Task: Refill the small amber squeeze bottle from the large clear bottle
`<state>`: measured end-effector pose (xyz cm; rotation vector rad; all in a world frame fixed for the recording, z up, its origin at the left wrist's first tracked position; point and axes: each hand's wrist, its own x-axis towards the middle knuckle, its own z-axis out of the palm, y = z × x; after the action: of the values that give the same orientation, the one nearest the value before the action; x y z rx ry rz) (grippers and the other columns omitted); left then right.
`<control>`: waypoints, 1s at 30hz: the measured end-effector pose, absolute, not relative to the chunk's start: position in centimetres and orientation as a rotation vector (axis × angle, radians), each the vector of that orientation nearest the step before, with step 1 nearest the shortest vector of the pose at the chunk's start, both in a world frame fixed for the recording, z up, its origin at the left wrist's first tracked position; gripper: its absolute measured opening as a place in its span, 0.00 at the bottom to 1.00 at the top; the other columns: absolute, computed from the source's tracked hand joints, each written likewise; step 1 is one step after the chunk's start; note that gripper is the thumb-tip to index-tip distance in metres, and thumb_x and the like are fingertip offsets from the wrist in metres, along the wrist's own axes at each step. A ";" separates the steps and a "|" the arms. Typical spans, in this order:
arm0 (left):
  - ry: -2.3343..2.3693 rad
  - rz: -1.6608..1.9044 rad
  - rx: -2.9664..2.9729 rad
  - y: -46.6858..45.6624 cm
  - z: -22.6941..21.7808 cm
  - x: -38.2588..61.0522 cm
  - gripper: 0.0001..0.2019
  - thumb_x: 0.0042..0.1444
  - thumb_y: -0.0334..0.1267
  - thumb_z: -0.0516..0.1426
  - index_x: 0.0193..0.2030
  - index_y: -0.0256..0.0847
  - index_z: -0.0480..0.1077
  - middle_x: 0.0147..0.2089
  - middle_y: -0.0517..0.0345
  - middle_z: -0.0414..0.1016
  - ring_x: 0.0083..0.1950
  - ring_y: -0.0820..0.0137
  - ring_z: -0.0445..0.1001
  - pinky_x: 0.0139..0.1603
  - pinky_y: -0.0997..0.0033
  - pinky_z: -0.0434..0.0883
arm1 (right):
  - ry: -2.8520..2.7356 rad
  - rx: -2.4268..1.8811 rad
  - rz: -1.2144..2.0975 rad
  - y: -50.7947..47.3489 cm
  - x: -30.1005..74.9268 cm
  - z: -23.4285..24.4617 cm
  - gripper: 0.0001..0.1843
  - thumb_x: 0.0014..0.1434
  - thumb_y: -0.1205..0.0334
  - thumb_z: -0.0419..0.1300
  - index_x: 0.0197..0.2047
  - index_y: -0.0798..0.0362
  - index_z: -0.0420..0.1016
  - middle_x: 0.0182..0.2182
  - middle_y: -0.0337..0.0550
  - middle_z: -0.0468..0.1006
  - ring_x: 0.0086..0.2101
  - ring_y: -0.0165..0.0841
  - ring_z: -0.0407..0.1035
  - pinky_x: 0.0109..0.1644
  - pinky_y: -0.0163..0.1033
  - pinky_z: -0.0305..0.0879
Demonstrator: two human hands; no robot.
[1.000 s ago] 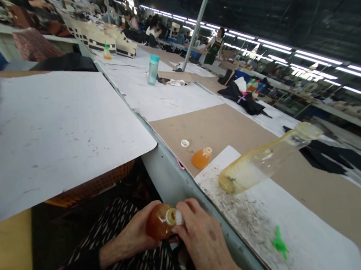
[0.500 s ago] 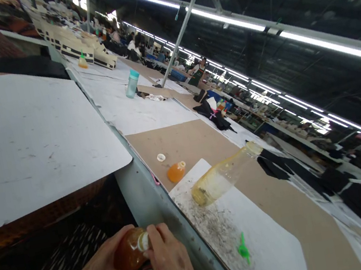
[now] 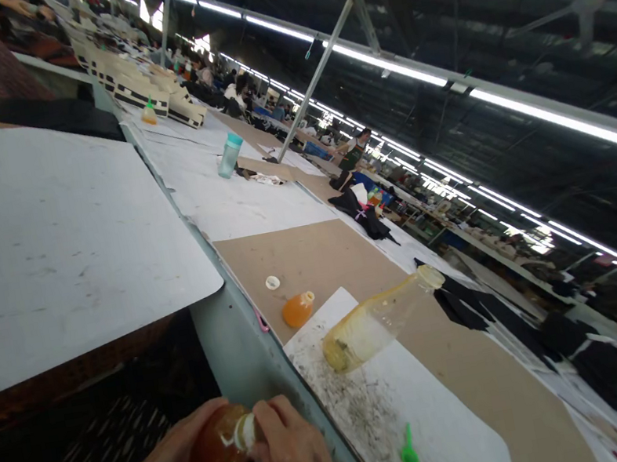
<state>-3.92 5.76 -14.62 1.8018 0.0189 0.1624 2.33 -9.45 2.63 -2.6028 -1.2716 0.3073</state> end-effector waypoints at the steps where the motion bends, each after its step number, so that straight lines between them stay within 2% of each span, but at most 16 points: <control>1: 0.004 0.143 1.801 6.0 -13.7 -3.9 0.37 0.37 0.41 0.64 0.56 0.47 0.58 0.50 0.56 0.70 0.49 0.58 0.71 0.49 0.63 0.71 | -1.274 -2.594 0.291 -9.5 2.4 2.8 0.16 0.59 0.70 0.48 0.49 0.49 0.66 0.41 0.42 0.71 0.36 0.33 0.69 0.41 0.36 0.66; 6: -0.144 0.069 1.775 7.4 -10.7 -3.7 0.34 0.34 0.38 0.66 0.51 0.43 0.61 0.47 0.58 0.70 0.45 0.63 0.70 0.46 0.67 0.69 | -1.184 -2.505 0.324 -9.8 3.2 3.5 0.15 0.62 0.66 0.49 0.51 0.51 0.65 0.42 0.43 0.71 0.40 0.32 0.68 0.44 0.35 0.65; 13: -0.145 0.026 1.779 8.0 -9.9 -3.8 0.34 0.33 0.37 0.68 0.50 0.43 0.62 0.46 0.59 0.69 0.46 0.62 0.69 0.44 0.68 0.67 | -1.096 -2.445 0.432 -9.5 3.7 4.1 0.11 0.62 0.63 0.52 0.48 0.48 0.68 0.39 0.39 0.72 0.39 0.29 0.68 0.43 0.31 0.65; 18: -0.132 0.014 1.793 8.2 -9.3 -3.9 0.33 0.33 0.36 0.68 0.49 0.42 0.62 0.45 0.60 0.69 0.44 0.64 0.69 0.45 0.69 0.67 | -1.135 -2.481 0.381 -9.4 3.7 4.0 0.11 0.61 0.62 0.52 0.46 0.49 0.70 0.37 0.40 0.73 0.37 0.30 0.69 0.41 0.32 0.67; 24: -0.153 0.008 1.846 8.4 -9.2 -3.8 0.32 0.33 0.39 0.67 0.48 0.43 0.62 0.45 0.59 0.70 0.44 0.63 0.70 0.45 0.68 0.67 | -1.365 -2.575 0.154 -9.8 3.8 3.7 0.15 0.63 0.60 0.48 0.49 0.53 0.69 0.44 0.48 0.73 0.42 0.35 0.70 0.45 0.39 0.70; 30: -0.214 0.029 1.890 8.3 -9.8 -3.6 0.31 0.35 0.41 0.66 0.49 0.44 0.62 0.44 0.59 0.70 0.43 0.63 0.71 0.42 0.70 0.67 | -1.636 -2.587 0.091 -9.8 4.1 4.2 0.15 0.63 0.64 0.48 0.50 0.54 0.69 0.44 0.49 0.74 0.42 0.34 0.72 0.43 0.35 0.72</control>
<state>-3.59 8.29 -9.79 1.8901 -0.2138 0.0288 4.06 -9.82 4.20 -2.5865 -1.6359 0.0914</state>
